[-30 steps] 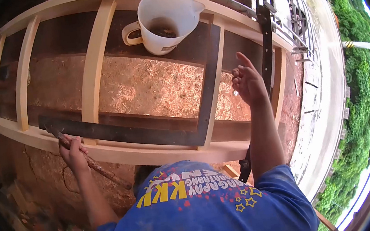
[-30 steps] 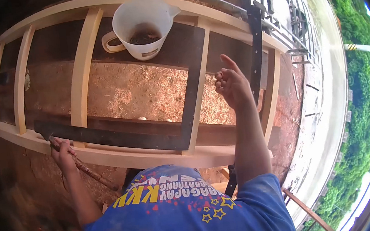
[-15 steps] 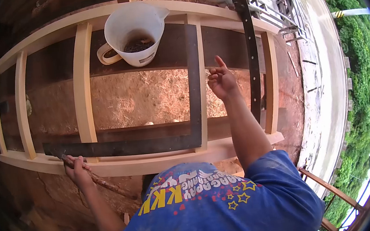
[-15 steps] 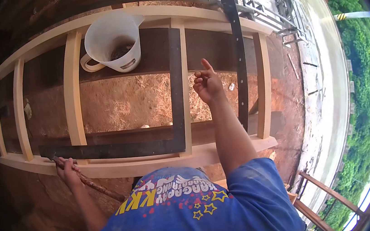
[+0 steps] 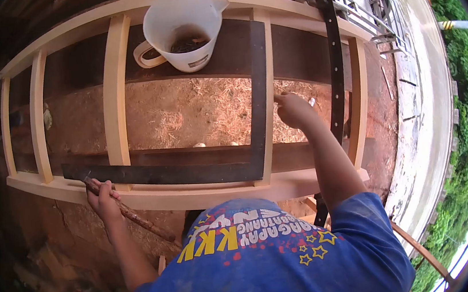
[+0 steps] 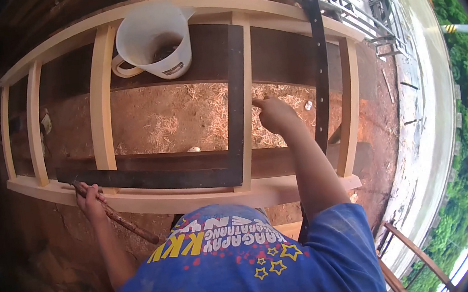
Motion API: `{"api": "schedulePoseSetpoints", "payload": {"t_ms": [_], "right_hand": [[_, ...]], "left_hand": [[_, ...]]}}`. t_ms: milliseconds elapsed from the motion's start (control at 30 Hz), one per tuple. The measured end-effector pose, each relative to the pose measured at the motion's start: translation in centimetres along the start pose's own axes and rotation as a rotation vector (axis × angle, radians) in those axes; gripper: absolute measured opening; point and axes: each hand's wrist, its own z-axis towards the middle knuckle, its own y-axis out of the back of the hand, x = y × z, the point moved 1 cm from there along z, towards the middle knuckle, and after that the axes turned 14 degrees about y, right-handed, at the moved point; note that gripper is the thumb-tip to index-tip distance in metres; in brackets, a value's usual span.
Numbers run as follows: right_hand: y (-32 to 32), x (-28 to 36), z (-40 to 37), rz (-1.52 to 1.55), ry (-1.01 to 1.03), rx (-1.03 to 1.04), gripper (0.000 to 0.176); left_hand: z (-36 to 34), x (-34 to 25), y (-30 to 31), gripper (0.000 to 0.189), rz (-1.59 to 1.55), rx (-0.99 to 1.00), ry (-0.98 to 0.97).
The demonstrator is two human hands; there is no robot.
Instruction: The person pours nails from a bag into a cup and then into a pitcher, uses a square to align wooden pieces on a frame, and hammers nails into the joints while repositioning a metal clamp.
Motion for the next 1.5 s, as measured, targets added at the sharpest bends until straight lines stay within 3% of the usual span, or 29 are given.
{"api": "schedulePoseSetpoints", "payload": {"t_ms": [33,100,167,300,467,600,633,667,733,800,833,933,1033,1200,1267,1400,1500], "right_hand": [[2.7,1.4,-0.6,0.083,-0.03,-0.022,0.061],[6.4,2.6,-2.1,0.082,0.153,-0.313,0.057],[9.4,3.8,-3.1,0.143,0.142,-0.456,0.053],[12.6,6.9,-4.2,0.32,0.151,-0.529,0.051],[12.0,9.4,-5.7,0.591,0.131,-0.539,0.051],[7.9,6.0,-6.3,1.112,0.052,-0.462,0.055],[6.1,4.6,-6.4,1.367,-0.001,-0.473,0.057],[4.8,3.8,-6.2,1.689,-0.137,-0.524,0.056],[-0.3,-0.4,-4.8,2.184,-0.142,-0.751,0.052],[-4.4,-3.8,-3.0,2.4,-0.076,-0.885,0.048],[-5.6,-4.1,-2.2,2.555,-0.063,-0.973,0.034],[-8.5,-6.4,0.9,2.873,-0.134,-1.086,0.015],[-9.8,-7.2,4.0,2.922,-0.06,-1.543,0.008],[-9.6,-7.7,6.3,3.164,0.37,-1.677,0.011],[-9.4,-8.0,6.8,3.267,0.492,-1.678,0.02],[-9.7,-10.1,7.5,3.197,0.599,-1.876,0.019],[-9.6,-11.4,7.9,3.136,0.897,-1.829,0.019]], "left_hand": [[0.0,0.2,0.1,0.019,0.001,0.014,-0.007],[-0.3,-0.2,-0.2,0.019,-0.017,0.015,-0.018],[-0.3,-0.3,-0.2,0.018,-0.044,0.027,-0.019],[-0.4,-0.2,0.0,0.018,-0.051,0.07,-0.036],[0.0,0.1,0.1,0.017,-0.052,0.072,-0.052],[0.0,0.2,0.1,0.017,-0.044,0.096,-0.062],[0.0,0.2,0.0,0.017,-0.042,0.1,-0.071],[0.1,0.1,0.1,0.017,-0.04,0.102,-0.083],[0.3,0.3,0.1,0.018,-0.031,0.1,-0.078],[-0.1,0.0,-0.1,0.02,-0.028,0.088,-0.063],[0.3,0.2,0.1,0.021,-0.006,0.088,-0.052],[0.2,0.1,0.0,0.02,0.01,0.076,-0.044],[0.5,0.0,0.0,0.021,0.031,0.07,-0.039],[0.8,0.4,0.2,0.022,0.05,-0.008,-0.016],[1.3,0.6,0.4,0.022,0.04,-0.002,-0.016],[0.7,0.3,0.3,0.021,0.064,-0.031,0.001],[1.3,0.3,0.3,0.02,0.105,-0.012,-0.02]]}}
